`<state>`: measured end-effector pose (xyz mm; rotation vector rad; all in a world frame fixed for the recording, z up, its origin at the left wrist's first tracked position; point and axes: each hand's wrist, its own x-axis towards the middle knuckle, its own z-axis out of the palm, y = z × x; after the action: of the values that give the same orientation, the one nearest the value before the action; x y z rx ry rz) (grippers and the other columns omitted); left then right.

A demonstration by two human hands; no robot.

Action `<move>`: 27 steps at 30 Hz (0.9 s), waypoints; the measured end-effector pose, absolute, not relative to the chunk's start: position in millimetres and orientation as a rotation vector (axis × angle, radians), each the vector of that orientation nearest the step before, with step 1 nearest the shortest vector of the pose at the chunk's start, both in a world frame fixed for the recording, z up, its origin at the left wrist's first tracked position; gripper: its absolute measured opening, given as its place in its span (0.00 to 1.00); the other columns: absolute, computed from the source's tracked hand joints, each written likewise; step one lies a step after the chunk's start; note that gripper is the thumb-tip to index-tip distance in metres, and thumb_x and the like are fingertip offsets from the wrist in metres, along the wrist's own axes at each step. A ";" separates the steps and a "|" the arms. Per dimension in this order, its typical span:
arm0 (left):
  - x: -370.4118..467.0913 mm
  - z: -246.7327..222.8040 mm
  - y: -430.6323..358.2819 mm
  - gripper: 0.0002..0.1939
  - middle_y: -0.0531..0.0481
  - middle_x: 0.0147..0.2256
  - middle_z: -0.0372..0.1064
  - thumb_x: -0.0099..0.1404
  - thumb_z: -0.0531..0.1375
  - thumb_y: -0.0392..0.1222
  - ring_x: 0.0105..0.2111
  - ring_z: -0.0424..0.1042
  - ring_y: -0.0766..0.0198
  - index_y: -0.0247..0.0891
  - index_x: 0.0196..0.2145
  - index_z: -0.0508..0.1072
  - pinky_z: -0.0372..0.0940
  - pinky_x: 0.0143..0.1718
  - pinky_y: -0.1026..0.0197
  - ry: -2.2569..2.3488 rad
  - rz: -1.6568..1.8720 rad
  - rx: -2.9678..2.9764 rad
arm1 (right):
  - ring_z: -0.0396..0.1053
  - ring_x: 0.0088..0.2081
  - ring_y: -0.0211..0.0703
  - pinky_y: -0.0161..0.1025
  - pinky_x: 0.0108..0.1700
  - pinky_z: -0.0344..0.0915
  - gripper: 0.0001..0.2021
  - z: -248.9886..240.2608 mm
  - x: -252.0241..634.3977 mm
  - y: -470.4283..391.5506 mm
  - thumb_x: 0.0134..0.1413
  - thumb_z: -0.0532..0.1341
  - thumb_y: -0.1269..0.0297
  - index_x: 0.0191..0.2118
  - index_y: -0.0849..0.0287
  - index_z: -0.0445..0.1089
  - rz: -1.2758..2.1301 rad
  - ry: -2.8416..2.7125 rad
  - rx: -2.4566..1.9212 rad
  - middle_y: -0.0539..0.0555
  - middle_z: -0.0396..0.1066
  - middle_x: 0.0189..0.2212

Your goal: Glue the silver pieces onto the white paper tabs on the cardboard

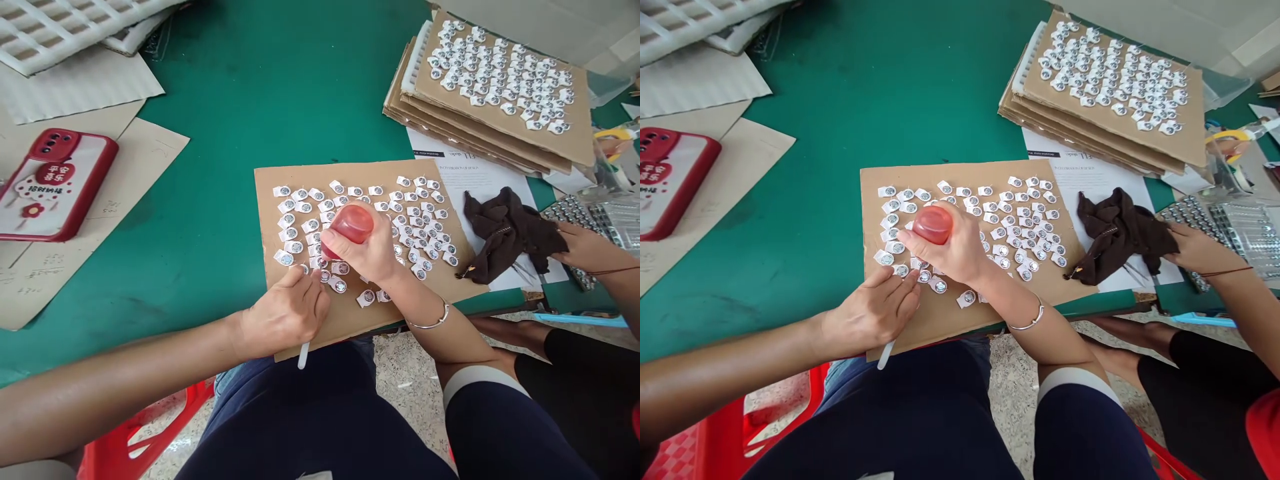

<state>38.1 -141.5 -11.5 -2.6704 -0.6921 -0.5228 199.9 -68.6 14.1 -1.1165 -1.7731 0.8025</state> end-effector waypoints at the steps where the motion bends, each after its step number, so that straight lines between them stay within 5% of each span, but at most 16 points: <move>1: 38.2 -11.4 -141.7 0.08 0.39 0.30 0.72 0.64 0.50 0.26 0.29 0.69 0.60 0.30 0.30 0.67 0.61 0.33 0.55 -0.694 -0.521 -2.667 | 0.67 0.25 0.38 0.41 0.30 0.69 0.11 14.3 199.6 -68.9 0.43 0.66 0.58 0.29 0.56 0.65 0.777 -1.784 -1.120 0.48 0.69 0.23; 27: 39.4 -9.0 -140.3 0.08 0.44 0.25 0.69 0.64 0.51 0.27 0.25 0.67 0.61 0.32 0.28 0.64 0.59 0.31 0.56 -0.723 -0.554 -2.680 | 0.68 0.27 0.39 0.42 0.32 0.69 0.13 8.8 198.5 -66.1 0.42 0.67 0.56 0.29 0.56 0.65 0.697 -1.815 -1.097 0.49 0.71 0.25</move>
<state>39.4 -140.3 -9.0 -2.6804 -0.7234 -0.5544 198.5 -66.1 8.8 -1.0970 -1.8146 0.6975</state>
